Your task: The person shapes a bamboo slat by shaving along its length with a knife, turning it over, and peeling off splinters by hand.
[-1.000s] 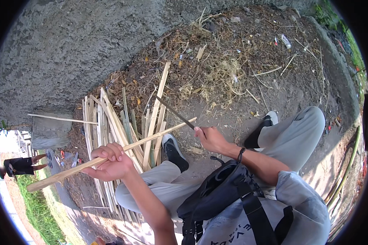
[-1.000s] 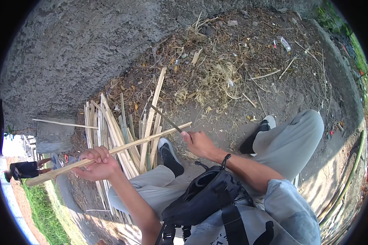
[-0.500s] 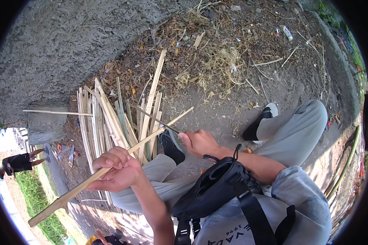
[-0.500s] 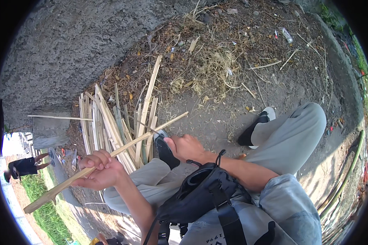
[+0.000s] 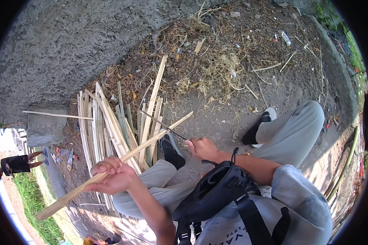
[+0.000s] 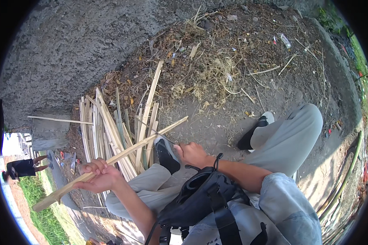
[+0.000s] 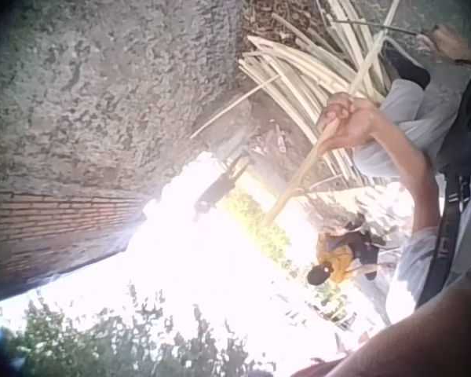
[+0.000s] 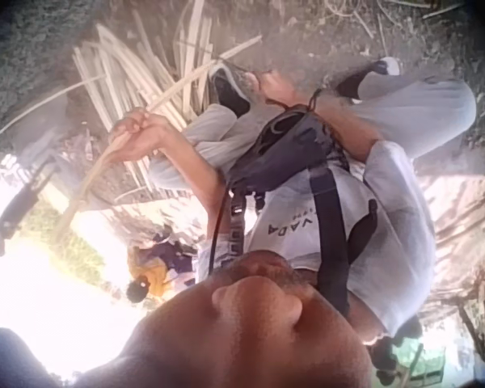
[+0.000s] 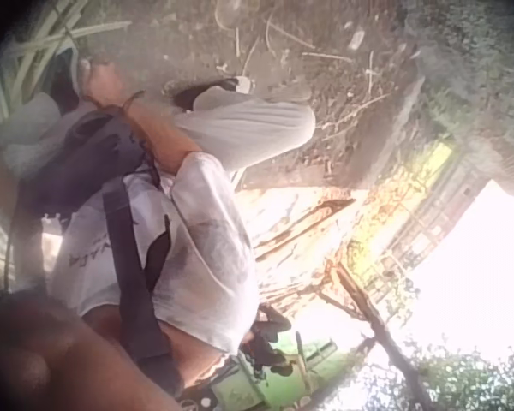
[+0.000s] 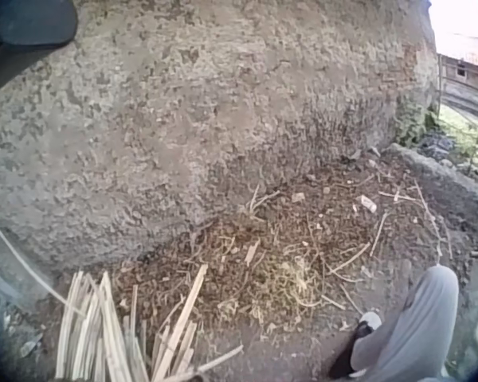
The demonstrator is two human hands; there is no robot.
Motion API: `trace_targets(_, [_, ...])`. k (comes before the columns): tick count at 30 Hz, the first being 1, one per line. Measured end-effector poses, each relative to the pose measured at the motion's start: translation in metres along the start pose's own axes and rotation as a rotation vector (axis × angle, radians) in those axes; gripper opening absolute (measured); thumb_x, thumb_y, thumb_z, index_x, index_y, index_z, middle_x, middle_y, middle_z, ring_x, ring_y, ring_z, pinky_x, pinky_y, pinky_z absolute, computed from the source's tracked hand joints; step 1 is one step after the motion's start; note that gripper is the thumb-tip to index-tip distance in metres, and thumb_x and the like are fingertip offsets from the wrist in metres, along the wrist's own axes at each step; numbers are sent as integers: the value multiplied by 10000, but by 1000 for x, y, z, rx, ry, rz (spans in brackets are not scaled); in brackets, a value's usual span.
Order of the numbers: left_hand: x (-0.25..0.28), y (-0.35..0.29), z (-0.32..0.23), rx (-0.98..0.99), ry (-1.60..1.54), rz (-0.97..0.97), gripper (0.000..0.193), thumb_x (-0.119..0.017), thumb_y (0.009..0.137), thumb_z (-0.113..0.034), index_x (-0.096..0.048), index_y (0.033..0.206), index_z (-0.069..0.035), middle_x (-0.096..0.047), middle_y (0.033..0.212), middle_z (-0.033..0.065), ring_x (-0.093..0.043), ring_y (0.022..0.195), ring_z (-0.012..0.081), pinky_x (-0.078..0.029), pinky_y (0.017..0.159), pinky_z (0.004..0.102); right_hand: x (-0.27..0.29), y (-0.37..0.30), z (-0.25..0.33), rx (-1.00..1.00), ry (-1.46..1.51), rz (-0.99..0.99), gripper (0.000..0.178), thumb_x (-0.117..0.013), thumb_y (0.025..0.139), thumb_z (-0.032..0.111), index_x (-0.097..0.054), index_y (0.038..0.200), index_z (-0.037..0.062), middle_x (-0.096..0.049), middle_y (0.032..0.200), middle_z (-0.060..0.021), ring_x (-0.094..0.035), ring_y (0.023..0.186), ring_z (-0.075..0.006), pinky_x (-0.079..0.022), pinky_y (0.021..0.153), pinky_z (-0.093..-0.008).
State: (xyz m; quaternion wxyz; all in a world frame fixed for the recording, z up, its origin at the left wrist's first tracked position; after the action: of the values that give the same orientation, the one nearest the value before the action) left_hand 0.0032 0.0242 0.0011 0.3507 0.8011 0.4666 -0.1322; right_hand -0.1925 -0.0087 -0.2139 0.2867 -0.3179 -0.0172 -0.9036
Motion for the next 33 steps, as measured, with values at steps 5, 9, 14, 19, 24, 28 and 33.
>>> trace_targets(5, [15,9,1,20,-68,62,696,-298,929,-680,-489,659,-68,-343,478,4,-291,352,102,-218,338,219,0,11,-75,-288,-155,150,478,-410,974,395,-666,918,-4,-639,781,-284,-637,761,-469,-517,711,-542])
trace_targets(9, [14,14,5,38,-2,74,691,-303,936,-666,-499,666,-60,-360,487,6,-304,353,106,-219,334,216,23,18,-13,-215,-38,140,467,-413,976,365,-671,895,-15,-641,809,-296,-637,783,-477,-521,723,-533])
trace_targets(14, [8,14,5,24,-9,58,683,-369,908,-686,-500,647,-69,-364,498,-2,-315,372,95,-241,340,213,5,9,-32,-218,-53,143,465,-409,978,360,-673,896,-15,-641,832,-309,-641,799,-473,-522,723,-532])
trace_targets(19, [-6,8,12,38,-89,184,701,-296,926,-686,-493,681,-59,-349,521,5,-309,375,102,-214,360,216,-15,4,-99,-373,-105,137,491,-419,967,373,-663,851,-37,-627,762,-307,-622,787,-500,-508,756,-546])
trace_targets(24, [-19,12,18,69,61,85,665,-299,933,-671,-505,717,-77,-352,538,1,-329,428,106,-267,418,226,3,19,-68,-355,-40,173,503,-403,965,392,-670,906,-30,-647,913,-301,-637,890,-462,-505,806,-542])
trace_targets(28, [0,27,17,93,172,-46,624,-306,938,-655,-518,866,-73,-413,651,22,-424,574,130,-378,566,248,12,14,-59,-374,-49,182,496,-430,951,411,-661,942,-28,-641,919,-303,-632,896,-469,-507,810,-533])
trace_targets(33, [9,41,12,48,132,106,664,-316,951,-619,-470,1171,-12,-470,833,70,-488,785,195,-442,774,343,11,10,-67,-407,-112,221,462,-504,915,404,-648,1001,-27,-652,957,-273,-637,927,-445,-512,825,-504])
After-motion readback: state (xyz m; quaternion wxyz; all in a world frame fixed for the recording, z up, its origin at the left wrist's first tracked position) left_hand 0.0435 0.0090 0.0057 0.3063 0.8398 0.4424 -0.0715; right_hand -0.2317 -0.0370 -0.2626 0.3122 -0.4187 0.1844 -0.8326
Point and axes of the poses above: each hand's wrist, its own y-axis towards the middle knuckle, its own x-axis out of the back of the hand, z = x × y, the point moved 1 cm from there along y, towards the middle knuckle
